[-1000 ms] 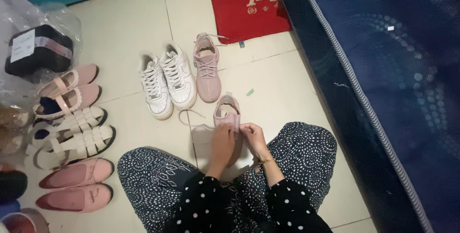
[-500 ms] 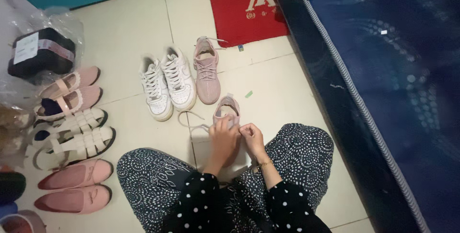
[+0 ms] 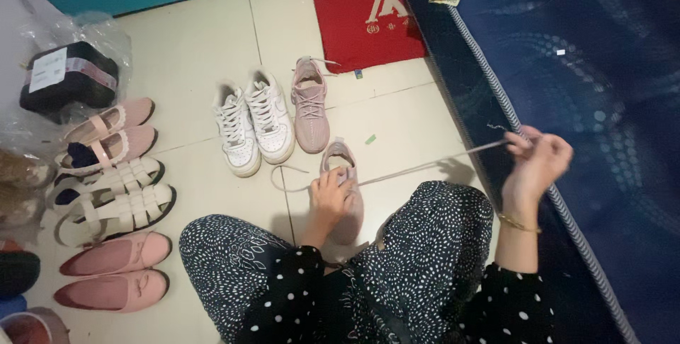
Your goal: The person sits on the floor and unlaces a pink sneaker, then re-laces it by threading the laces through the eyelets and tying a bow. Other shoes are visible nearby but not handled.
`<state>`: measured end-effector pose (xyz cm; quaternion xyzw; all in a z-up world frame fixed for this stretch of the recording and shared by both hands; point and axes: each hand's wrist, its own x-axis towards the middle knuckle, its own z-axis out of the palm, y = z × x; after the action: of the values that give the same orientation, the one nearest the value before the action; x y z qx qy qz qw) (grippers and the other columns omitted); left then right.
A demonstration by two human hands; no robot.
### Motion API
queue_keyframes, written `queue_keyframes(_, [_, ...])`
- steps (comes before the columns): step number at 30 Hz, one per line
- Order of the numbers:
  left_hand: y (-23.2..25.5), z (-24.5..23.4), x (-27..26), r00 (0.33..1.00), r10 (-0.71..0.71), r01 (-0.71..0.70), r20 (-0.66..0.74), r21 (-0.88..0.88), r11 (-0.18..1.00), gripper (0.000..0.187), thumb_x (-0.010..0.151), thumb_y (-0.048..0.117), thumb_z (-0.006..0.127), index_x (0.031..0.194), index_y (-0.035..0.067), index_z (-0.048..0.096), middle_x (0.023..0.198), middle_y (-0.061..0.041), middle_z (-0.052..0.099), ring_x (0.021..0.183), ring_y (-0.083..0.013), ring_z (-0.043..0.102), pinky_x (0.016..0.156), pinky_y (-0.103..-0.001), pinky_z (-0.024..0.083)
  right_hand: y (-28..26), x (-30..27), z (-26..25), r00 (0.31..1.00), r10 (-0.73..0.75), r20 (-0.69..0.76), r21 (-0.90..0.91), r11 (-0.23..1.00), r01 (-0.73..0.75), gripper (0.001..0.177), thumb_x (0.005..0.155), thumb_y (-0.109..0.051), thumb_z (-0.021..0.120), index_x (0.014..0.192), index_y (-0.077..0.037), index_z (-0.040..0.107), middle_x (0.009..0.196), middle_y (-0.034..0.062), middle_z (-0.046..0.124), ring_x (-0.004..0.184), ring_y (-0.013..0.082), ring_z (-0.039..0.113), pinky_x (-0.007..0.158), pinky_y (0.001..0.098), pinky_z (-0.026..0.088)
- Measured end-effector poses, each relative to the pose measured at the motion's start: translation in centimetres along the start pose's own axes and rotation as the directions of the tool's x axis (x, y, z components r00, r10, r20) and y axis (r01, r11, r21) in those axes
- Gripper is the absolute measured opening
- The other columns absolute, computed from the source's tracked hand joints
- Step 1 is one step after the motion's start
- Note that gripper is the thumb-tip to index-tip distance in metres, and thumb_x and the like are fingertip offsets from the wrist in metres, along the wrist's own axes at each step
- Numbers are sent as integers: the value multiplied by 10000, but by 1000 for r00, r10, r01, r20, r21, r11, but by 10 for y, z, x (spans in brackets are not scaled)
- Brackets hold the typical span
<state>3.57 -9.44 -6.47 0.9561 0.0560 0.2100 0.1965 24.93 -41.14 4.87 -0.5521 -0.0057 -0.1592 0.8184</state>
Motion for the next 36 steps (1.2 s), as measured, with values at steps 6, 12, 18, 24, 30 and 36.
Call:
queue_keyframes(6, [-33, -2, 29, 999, -24, 25, -21, 18, 1000, 439, 869, 224, 670, 1271, 54, 621, 1277, -172, 622, 1199, -371, 557, 996, -519, 433, 45, -79, 48, 899, 277, 338, -473, 876, -92, 367, 1005, -152, 639, 1260, -12, 416, 875, 139, 686, 773, 193, 669, 717, 338, 572])
queue_keyframes(12, [-41, 31, 65, 806, -278, 216, 522, 177, 960, 515, 899, 247, 585, 1367, 50, 503, 1171, -252, 673, 1070, -414, 664, 908, -537, 494, 115, -201, 74, 584, 697, 417, -833, 550, -61, 754, 802, -223, 835, 1424, -74, 437, 903, 111, 710, 782, 216, 695, 715, 368, 604])
queue_keyframes(18, [-92, 88, 55, 832, -291, 388, 472, -120, 914, 490, 838, 168, 614, 1310, 42, 573, 1159, -254, 702, 1053, -421, 678, 889, -488, 527, 140, -236, 55, 634, 443, 634, -711, 656, 254, 957, 692, -126, 864, 1501, -63, 356, 924, 190, 674, 790, 350, 676, 719, 428, 552])
queue_keyframes(24, [-127, 91, 53, 650, -194, 557, 734, -287, 779, 390, 777, 194, 682, 1129, 26, 675, 1076, -222, 763, 1021, -347, 745, 868, -439, 578, 146, -235, 54, 628, 502, 595, -767, 589, 256, 908, 705, -118, 861, 1487, -80, 401, 1043, 206, 679, 903, 369, 678, 814, 432, 549])
queue_keyframes(30, [-99, 74, 57, 647, -236, 337, 725, 5, 942, 413, 904, 374, 652, 1235, 145, 563, 1173, -193, 700, 1132, -379, 651, 968, -497, 464, 139, -238, 55, 646, 401, 649, -698, 652, 296, 909, 697, -89, 848, 1486, -65, 397, 1205, 232, 659, 1088, 401, 646, 915, 442, 529])
queue_keyframes(36, [-92, 76, 52, 682, -259, 400, 684, -53, 915, 397, 927, 383, 597, 1275, 207, 520, 1220, -153, 694, 1170, -376, 638, 976, -496, 467, 128, -240, 57, 661, 404, 632, -715, 632, 298, 886, 726, -53, 810, 1499, -79, 379, 1160, 238, 674, 1035, 407, 667, 875, 452, 542])
